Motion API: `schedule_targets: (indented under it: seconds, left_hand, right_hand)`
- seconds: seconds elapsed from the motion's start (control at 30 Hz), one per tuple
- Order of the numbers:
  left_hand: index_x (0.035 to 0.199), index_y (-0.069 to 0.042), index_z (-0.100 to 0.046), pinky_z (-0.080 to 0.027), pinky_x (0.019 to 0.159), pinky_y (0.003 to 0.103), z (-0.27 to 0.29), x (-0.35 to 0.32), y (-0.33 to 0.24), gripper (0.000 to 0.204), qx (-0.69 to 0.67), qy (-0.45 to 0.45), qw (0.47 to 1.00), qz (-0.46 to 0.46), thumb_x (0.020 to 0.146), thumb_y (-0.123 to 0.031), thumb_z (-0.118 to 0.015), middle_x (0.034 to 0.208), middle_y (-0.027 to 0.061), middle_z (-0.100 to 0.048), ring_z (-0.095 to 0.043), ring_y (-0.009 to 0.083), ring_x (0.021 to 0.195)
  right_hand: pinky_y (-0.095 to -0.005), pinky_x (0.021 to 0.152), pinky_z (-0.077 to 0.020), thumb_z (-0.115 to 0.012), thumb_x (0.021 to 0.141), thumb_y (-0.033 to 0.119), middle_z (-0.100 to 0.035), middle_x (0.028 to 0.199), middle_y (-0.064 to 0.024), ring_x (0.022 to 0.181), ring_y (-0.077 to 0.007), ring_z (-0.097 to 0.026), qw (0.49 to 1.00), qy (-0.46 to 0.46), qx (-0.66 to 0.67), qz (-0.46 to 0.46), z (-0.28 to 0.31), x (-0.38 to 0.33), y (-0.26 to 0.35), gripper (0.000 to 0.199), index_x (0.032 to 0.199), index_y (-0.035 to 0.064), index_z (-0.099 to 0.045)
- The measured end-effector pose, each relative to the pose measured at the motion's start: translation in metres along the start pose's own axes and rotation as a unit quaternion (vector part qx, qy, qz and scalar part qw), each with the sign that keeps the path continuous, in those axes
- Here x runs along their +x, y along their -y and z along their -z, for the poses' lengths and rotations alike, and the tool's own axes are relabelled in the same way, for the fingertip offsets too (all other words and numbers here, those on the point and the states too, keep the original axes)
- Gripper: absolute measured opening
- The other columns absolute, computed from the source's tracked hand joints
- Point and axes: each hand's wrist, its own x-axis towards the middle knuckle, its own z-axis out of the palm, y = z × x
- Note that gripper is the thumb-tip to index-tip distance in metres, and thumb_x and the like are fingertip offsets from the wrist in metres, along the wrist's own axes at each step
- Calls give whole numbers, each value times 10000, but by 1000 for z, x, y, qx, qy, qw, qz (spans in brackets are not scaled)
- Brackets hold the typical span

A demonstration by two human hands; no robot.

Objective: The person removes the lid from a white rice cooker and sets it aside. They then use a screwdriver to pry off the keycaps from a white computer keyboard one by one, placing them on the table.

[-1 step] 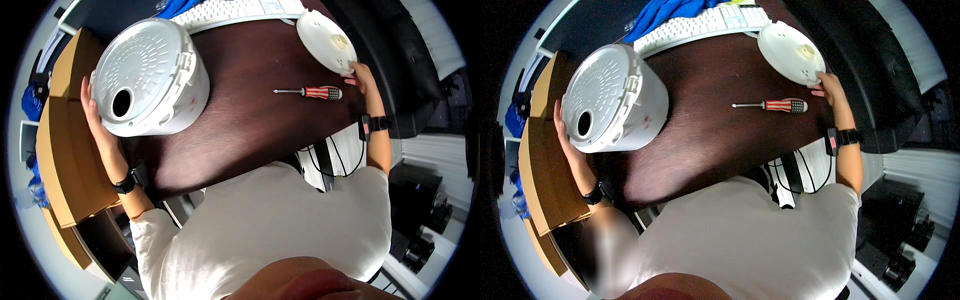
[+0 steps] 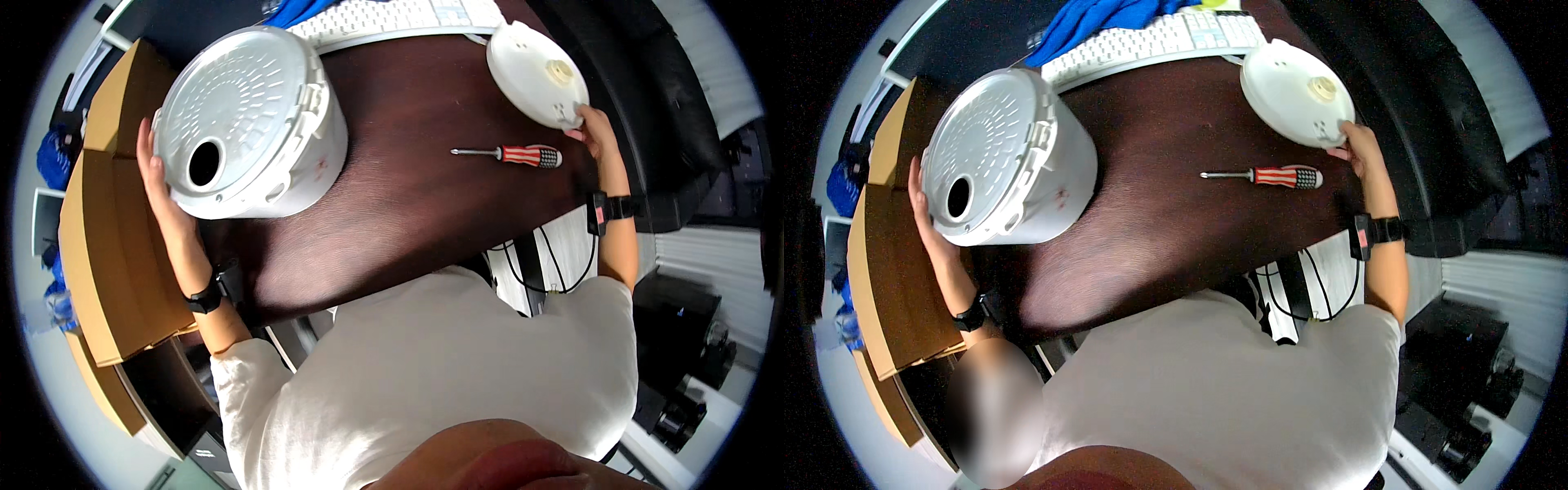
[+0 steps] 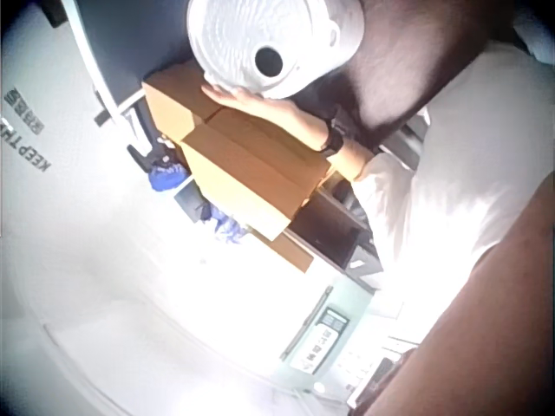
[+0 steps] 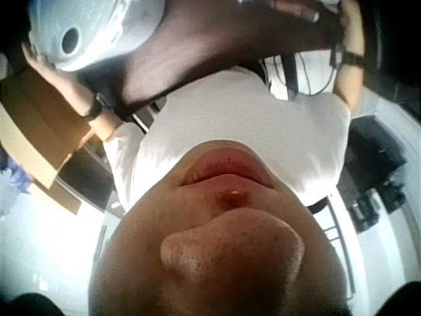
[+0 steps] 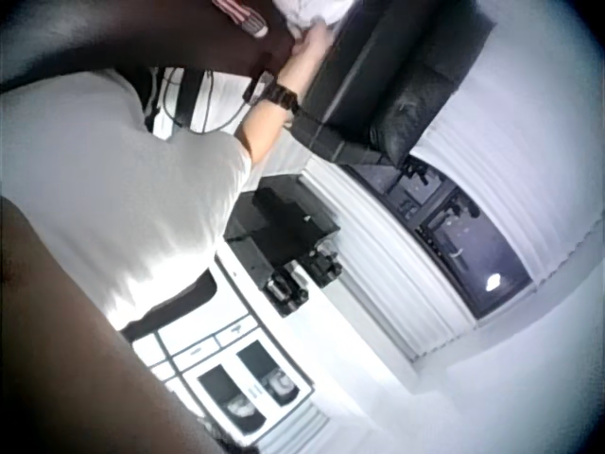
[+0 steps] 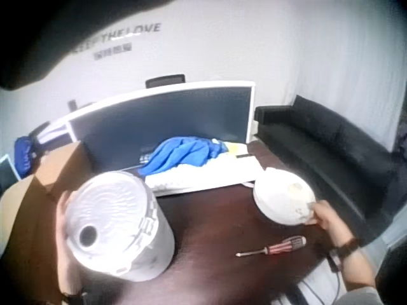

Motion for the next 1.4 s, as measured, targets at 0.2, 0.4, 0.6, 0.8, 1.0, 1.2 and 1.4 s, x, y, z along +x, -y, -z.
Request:
schedule_targets:
  seconds: [0.2,0.4,0.6,0.8,1.0,1.2,1.4]
  left_hand:
    - [1475,-39,-302,-357,1100,446,4,-17,-7,832,54,-26,998,0,855,-555,-509,1471,254,-342,-380,344,1356]
    - [1465,34,-248,-277,1119,392,-8,-57,-29,687,88,-19,992,-87,982,-398,-475,1450,267,-367,-373,334,1353]
    - [1463,33,-240,-373,1060,394,-1,-85,-49,697,47,-30,995,-82,961,-348,-537,1396,281,-427,-480,349,1269]
    - [1440,41,-276,-413,1022,393,8,-86,-52,675,16,-43,998,-37,957,-346,-546,1367,281,-455,-525,347,1217]
    - [1440,42,-276,-381,1050,385,12,-72,-43,686,-47,-32,998,-11,958,-368,-542,1360,257,-455,-470,324,1270]
    - [1444,47,-267,-326,1094,379,4,-73,-16,729,-41,-35,995,-85,939,-385,-569,1391,248,-419,-411,318,1319]
    - [1513,-23,-188,-165,1171,363,15,-74,-20,807,-138,33,989,-45,753,-125,-442,1516,195,-296,-282,285,1416]
  right_hand:
    - [-327,729,-565,-581,867,146,-655,1015,-115,933,-195,-643,991,-12,31,128,-27,-33,59,343,1148,-50,-604]
    - [-284,862,-478,-534,953,106,-635,1122,-112,1002,-163,-612,904,-19,31,425,-63,-76,145,320,1226,-63,-547]
    - [-269,804,-458,-508,1006,264,-621,981,-71,858,-117,-548,795,-65,-39,602,-190,-133,223,393,1179,-85,-560]
    - [-257,815,-474,-571,986,258,-655,1001,-81,900,-118,-584,714,-1,26,700,-262,-163,263,352,1139,-59,-595]
    - [-310,724,-525,-648,919,348,-700,986,-155,868,-241,-684,403,62,-122,905,-271,-199,264,422,1102,-31,-612]
    - [-389,683,-518,-653,881,413,-676,985,-139,926,-303,-687,285,192,-154,926,-276,-218,240,418,1077,56,-560]
    - [-424,800,-513,-580,929,439,-645,1044,-109,1014,-289,-658,258,195,-238,916,-255,-210,223,386,1096,97,-517]
